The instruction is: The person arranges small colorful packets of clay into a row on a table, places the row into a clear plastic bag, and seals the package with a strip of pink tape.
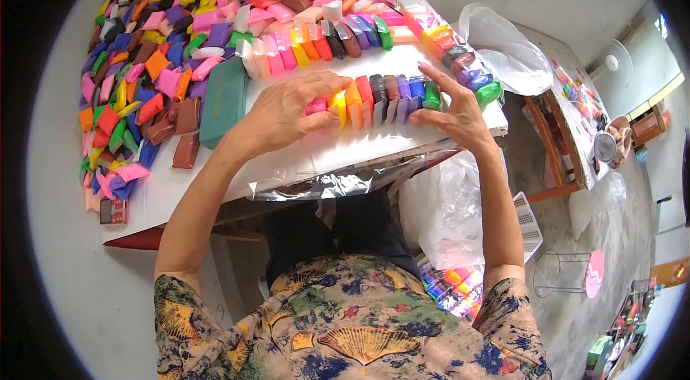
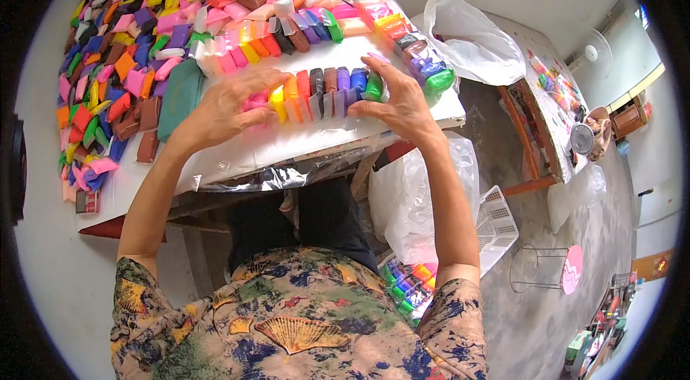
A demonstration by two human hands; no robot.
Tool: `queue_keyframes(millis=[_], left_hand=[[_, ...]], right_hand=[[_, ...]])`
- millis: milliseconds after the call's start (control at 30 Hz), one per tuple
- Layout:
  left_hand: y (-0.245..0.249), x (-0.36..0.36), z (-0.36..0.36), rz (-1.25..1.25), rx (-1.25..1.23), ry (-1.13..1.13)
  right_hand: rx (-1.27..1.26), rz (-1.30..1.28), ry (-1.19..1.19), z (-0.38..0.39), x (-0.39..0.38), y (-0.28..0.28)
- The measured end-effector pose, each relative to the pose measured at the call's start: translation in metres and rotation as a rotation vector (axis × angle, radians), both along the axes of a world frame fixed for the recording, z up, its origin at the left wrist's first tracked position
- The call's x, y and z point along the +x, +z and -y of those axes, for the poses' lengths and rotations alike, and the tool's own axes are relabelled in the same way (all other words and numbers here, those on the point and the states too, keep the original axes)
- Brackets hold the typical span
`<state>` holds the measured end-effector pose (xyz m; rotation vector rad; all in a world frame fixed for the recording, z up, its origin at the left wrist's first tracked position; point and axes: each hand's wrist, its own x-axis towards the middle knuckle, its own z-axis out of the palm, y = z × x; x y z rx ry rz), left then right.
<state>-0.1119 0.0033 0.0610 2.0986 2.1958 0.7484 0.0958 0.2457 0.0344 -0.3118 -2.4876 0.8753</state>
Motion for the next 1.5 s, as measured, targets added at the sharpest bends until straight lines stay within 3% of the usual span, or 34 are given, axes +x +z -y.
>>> queue_keyframes(millis=[333,467,533,667,800,1000,1400,1500], left_hand=[[0.010,-0.002,0.006,0.029,-0.058,-0.027],[0.014,-0.003,0.002,0.045,-0.066,-0.018],[0.012,0.000,-0.003,0.013,-0.047,-0.059],[0.007,0.004,-0.005,0.005,-0.019,-0.139],[0.006,0.006,-0.001,0.004,0.050,-0.162],[0.010,0.011,0.003,-0.055,0.187,-0.129],[0.012,0.015,0.006,0.024,0.186,-0.137],[0.019,0.010,0.009,0.168,0.064,-0.156]], right_hand=[[0.204,-0.163,-0.085,0.008,0.037,0.021],[0.530,-0.188,0.174,0.061,0.058,0.045],[0.743,-0.105,0.226,0.093,0.052,0.029],[0.878,-0.192,0.191,0.092,0.032,-0.006],[0.748,-0.248,0.233,0.093,0.029,0.007],[0.751,-0.285,0.192,0.088,0.017,0.026],[0.654,-0.229,0.176,0.071,-0.009,0.036],[0.575,-0.235,0.156,0.073,-0.013,0.041]])
